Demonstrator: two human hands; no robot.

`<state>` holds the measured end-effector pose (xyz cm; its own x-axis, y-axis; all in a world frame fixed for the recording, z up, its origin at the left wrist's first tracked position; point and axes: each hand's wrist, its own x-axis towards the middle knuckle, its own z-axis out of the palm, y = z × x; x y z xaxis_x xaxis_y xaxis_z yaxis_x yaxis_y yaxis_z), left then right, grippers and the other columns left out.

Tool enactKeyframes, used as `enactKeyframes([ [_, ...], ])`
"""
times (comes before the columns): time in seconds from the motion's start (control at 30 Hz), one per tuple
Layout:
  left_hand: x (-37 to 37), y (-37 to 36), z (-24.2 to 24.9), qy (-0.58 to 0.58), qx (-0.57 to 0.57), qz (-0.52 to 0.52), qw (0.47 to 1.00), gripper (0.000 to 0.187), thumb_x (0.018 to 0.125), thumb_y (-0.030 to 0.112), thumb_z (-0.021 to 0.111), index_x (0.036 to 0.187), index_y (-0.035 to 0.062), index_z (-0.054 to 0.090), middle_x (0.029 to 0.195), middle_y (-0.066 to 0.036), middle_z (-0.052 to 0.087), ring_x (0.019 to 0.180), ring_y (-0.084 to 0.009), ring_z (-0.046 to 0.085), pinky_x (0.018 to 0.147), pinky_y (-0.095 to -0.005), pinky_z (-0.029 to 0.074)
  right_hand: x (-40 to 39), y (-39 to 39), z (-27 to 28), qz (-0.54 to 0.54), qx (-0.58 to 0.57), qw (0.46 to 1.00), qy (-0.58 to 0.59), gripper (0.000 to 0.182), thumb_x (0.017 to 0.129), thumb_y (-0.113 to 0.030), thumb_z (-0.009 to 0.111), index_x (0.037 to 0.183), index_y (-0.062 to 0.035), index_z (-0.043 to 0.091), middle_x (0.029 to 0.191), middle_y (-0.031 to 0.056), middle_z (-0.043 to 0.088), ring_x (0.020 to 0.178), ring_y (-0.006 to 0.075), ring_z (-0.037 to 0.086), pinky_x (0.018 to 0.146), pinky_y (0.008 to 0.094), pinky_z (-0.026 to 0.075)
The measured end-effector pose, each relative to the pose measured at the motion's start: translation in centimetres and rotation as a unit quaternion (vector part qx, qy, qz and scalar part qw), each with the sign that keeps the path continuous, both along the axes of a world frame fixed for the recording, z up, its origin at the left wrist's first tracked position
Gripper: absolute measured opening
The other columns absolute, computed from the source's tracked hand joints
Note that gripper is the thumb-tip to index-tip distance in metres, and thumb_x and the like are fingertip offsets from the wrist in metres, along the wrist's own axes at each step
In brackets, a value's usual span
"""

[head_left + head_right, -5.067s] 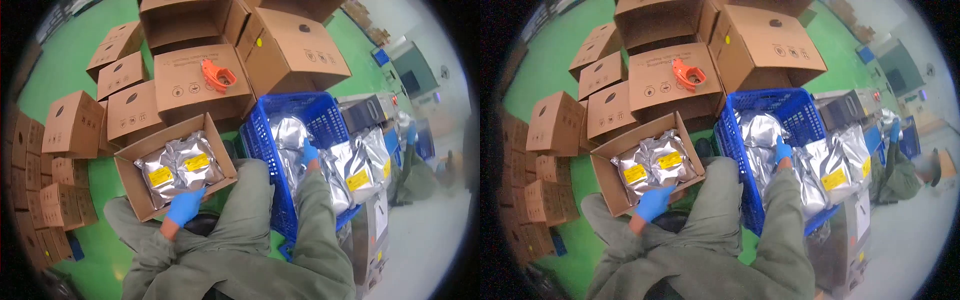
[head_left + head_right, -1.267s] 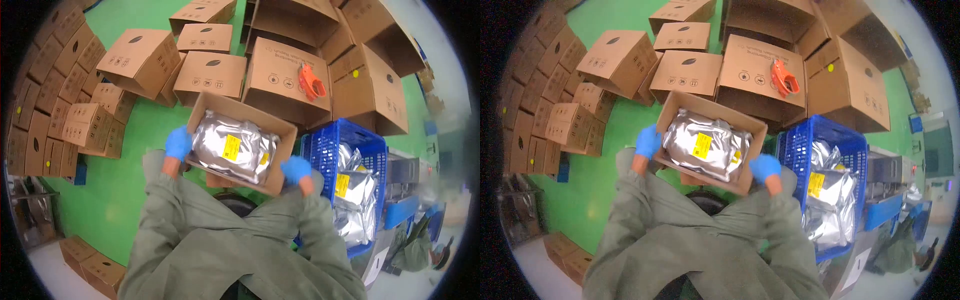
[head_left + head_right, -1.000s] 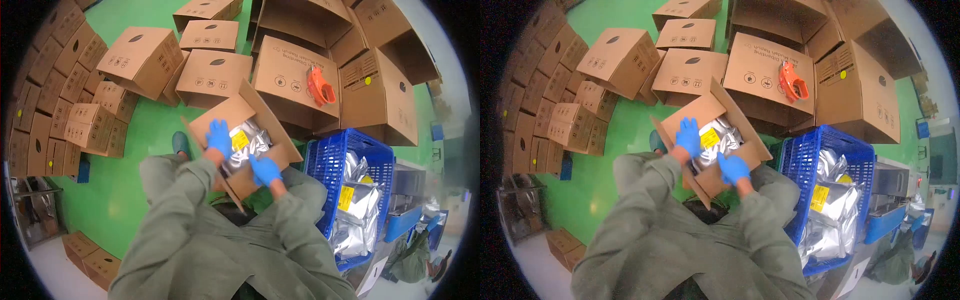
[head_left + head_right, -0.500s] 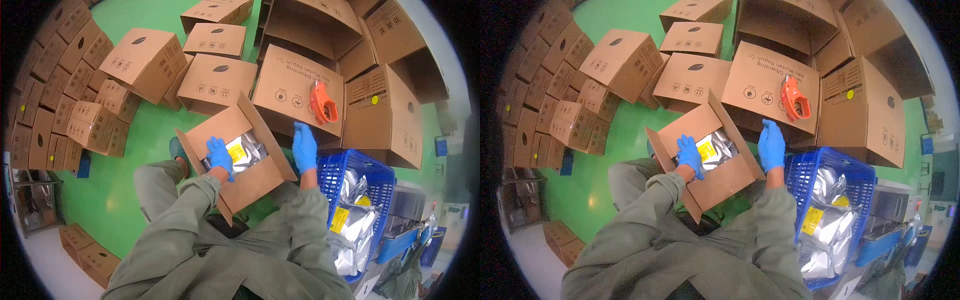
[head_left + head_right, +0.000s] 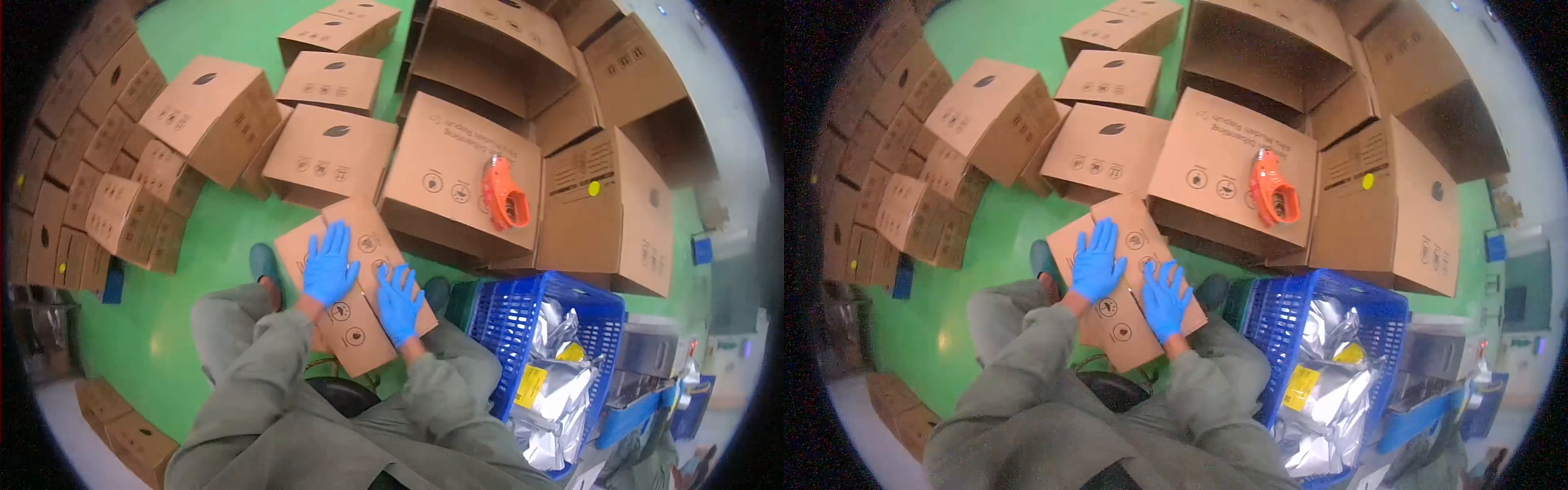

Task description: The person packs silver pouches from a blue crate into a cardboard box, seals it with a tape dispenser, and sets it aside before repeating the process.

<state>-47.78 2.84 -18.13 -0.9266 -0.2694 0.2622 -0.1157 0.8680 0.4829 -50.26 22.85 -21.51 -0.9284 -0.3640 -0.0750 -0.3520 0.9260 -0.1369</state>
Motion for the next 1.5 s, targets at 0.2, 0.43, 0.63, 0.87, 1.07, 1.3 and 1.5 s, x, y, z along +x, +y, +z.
enactKeyframes([
  [0.2,-0.6,-1.6,-1.9,-0.158,-0.1,-0.079,0.979,0.067,0.093,0.037,0.046,0.15,0.0058,0.026,0.157,-0.014,0.023,0.145,-0.0274,0.021,0.116,-0.0541,0.014,-12.8,5.7,15.3,0.048,-0.265,0.927,0.263,0.053,0.089,-0.013,0.055,0.138,0.0023,0.042,0.116,0.0276,0.058,0.11,0.0387,0.057,0.091,0.0462,0.046],
  [0.43,-1.0,-1.5,-1.5,-0.138,-0.085,-0.088,0.983,0.066,0.095,0.038,0.045,0.15,0.0059,0.026,0.156,-0.014,0.025,0.145,-0.0274,0.022,0.116,-0.0518,0.017,-20.1,4.7,17.4,-0.095,-0.071,0.993,0.028,0.075,0.088,-0.017,0.062,0.149,-0.0002,0.021,0.118,0.0279,0.059,0.088,0.037,0.066,0.075,0.044,0.054],
  [0.63,-1.0,-1.5,-2.3,-0.114,-0.123,-0.094,0.981,0.063,0.095,0.038,0.044,0.148,0.007,0.029,0.156,-0.011,0.025,0.144,-0.0253,0.023,0.116,-0.0515,0.017,-1.9,1.7,20.8,0.123,-0.486,0.865,-0.028,0.095,0.067,-0.006,0.074,0.149,0.0016,0.025,0.139,0.0196,0.047,0.12,0.027,0.054,0.098,0.0354,0.046],
  [0.87,-0.6,0.2,-2.5,-0.126,-0.129,-0.079,0.98,0.062,0.094,0.037,0.047,0.146,0.0065,0.033,0.155,-0.012,0.027,0.144,-0.0261,0.024,0.115,-0.052,0.02,6.9,2.1,9.0,-0.06,-0.296,0.93,-0.211,0.09,0.071,-0.017,0.074,0.15,-0.0095,0.03,0.129,0.021,0.057,0.11,0.0314,0.062,0.089,0.0378,0.05],
  [1.07,2.2,1.6,4.1,-0.308,0.409,-0.133,0.849,0.048,0.095,0.036,0.055,0.128,0.0017,0.054,0.131,-0.015,0.055,0.117,-0.0302,0.057,0.096,-0.0469,0.047,8.5,4.7,6.5,-0.031,-0.352,0.926,-0.136,0.092,0.07,-0.019,0.077,0.149,-0.009,0.031,0.119,0.0198,0.061,0.104,0.0311,0.064,0.086,0.0387,0.052],
  [1.3,2.7,1.9,-0.1,-0.298,0.757,-0.076,0.577,0.043,0.09,0.038,0.066,0.106,-0.0016,0.067,0.098,-0.012,0.07,0.089,-0.0253,0.068,0.075,-0.0374,0.056,8.9,5.0,5.1,-0.014,-0.323,0.942,-0.092,0.092,0.069,-0.023,0.078,0.149,-0.0094,0.033,0.112,0.0183,0.062,0.097,0.0313,0.065,0.081,0.0405,0.053],
  [1.5,-6.0,-7.6,-0.6,-0.115,0.383,-0.008,0.916,0.02,0.087,0.019,0.064,0.076,0.0025,0.067,0.07,-0.005,0.064,0.064,-0.015,0.062,0.056,-0.0305,0.05,5.6,0.4,8.5,0.049,-0.266,0.959,-0.087,0.086,0.072,-0.029,0.073,0.148,-0.0259,0.035,0.088,0.0163,0.059,0.077,0.0351,0.063,0.068,0.0451,0.052],
])
